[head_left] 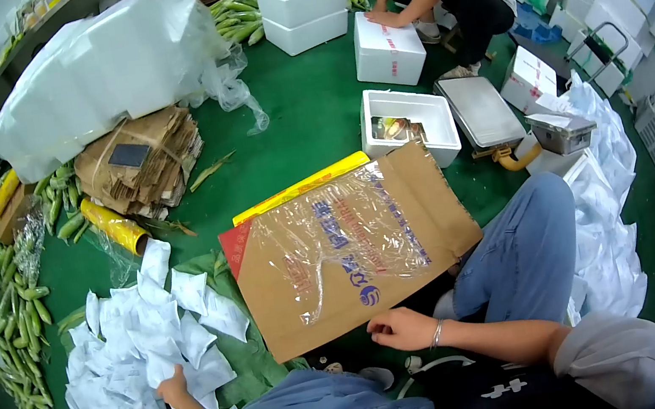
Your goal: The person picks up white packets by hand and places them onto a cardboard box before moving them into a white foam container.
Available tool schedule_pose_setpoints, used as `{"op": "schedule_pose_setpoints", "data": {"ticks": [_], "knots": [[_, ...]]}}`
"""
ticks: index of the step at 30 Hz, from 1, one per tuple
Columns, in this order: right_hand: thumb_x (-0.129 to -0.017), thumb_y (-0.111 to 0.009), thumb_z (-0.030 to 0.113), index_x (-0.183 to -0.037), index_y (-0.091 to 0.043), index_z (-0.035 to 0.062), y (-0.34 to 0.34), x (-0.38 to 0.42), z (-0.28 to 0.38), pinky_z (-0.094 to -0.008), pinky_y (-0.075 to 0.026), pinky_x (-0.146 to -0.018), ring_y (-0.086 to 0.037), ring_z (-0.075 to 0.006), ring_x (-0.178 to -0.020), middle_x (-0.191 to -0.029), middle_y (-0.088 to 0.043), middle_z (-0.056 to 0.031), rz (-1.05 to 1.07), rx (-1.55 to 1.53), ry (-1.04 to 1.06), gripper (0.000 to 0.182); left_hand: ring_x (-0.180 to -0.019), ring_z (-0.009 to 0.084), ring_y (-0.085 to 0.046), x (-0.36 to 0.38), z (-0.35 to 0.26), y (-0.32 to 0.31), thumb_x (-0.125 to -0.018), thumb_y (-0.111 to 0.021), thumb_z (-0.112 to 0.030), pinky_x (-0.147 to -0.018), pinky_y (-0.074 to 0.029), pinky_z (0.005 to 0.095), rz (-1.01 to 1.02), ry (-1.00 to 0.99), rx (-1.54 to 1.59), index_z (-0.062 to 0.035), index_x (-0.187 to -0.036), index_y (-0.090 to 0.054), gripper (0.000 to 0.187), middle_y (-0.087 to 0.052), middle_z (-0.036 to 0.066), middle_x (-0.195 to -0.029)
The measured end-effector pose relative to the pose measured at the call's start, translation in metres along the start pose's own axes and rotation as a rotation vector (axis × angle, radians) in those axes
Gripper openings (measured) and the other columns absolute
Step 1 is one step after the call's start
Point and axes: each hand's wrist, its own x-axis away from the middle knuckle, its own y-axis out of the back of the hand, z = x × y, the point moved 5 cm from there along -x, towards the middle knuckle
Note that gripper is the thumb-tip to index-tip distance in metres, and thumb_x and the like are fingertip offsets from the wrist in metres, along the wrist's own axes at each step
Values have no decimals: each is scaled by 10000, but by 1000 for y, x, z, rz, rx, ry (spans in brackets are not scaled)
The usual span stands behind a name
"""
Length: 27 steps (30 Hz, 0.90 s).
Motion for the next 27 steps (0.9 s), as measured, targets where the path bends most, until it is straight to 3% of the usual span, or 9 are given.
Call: {"op": "schedule_pose_setpoints", "data": {"ticks": [4, 7, 12, 13, 16, 18, 21, 25, 27], "knots": [[-859, -645, 184, -1096, -583, 1, 42, 3, -4, -321, -520, -737, -646, -202, -788, -879, -660, -120, -92, -154, 6, 305, -1050, 356, -572, 52, 8, 23, -768, -596, -581, -805, -515, 449, 526, -85, 843, 68, -1324, -426, 872, -528, 254, -1231], [-854, -695, 274, -1255, -488, 22, 42, -29, 30, -336, -460, -922, -586, -194, -1066, -1137, -613, -137, -103, -266, 131, 517, -1048, 245, -554, 125, -45, 109, -827, -563, -211, -893, -456, 350, 358, -910, 617, 55, -1321, -422, 578, -519, 175, -1262], [-810, -742, 267, -1445, -231, 13, 42, -66, 126, -385, -335, -1077, -387, -269, -1312, -1399, -396, -179, 43, -572, 352, 854, -1240, 237, -447, 329, -161, 164, -860, -573, -129, -1038, -360, 359, 925, -1261, 863, -8, -1428, -276, 652, -442, 132, -1352], [-792, -754, 239, -1446, -236, 14, 49, -67, 132, -386, -342, -1073, -402, -271, -1300, -1385, -410, -178, 41, -573, 369, 864, -1254, 238, -425, 372, -175, 170, -878, -611, -217, -1049, -340, 369, 688, -1453, 780, 1, -1425, -266, 682, -407, 131, -1384], [-713, -790, 247, -1397, -268, -1, 96, -67, 85, -359, -433, -959, -524, -252, -1139, -1276, -484, -153, -185, -945, 401, 896, -1231, 306, -460, 384, -218, 137, -881, -618, -299, -1035, -354, 389, 845, -1494, 939, 10, -1412, -267, 707, -440, 179, -1366], [-650, -800, 225, -1376, -316, 28, 127, -72, 43, -399, -418, -962, -512, -272, -1148, -1248, -493, -161, -390, -644, 348, 895, -1152, 356, -526, 366, -223, 117, -888, -604, -365, -960, -431, 401, 174, -1668, 520, 14, -1339, -380, 630, -485, 237, -1311], [-553, -799, 227, -1368, -361, 75, 145, -82, 22, -485, -330, -994, -445, -352, -1172, -1243, -464, -189, -636, 38, 69, 938, -1028, 334, -588, 352, -189, 52, -909, -559, -398, -856, -476, 408, 158, -1116, -59, 38, -1155, -544, 500, -580, 208, -1122], [-519, -795, 217, -1376, -366, 112, 116, -100, 7, -472, -293, -980, -396, -355, -1184, -1291, -425, -176, -546, 562, 118, 964, -808, 302, -646, 352, -179, 24, -889, -580, -344, -757, -512, 404, 213, -1164, -184, 29, -958, -602, 380, -635, 133, -824], [-522, -799, 201, -1387, -360, 115, 99, -97, 14, -473, -309, -977, -406, -364, -1176, -1286, -425, -170, -536, 708, 270, 973, -710, 268, -658, 338, -174, 14, -902, -539, -238, -710, -520, 368, 839, -824, 428, -1, -808, -612, 265, -644, 97, -695]]}}
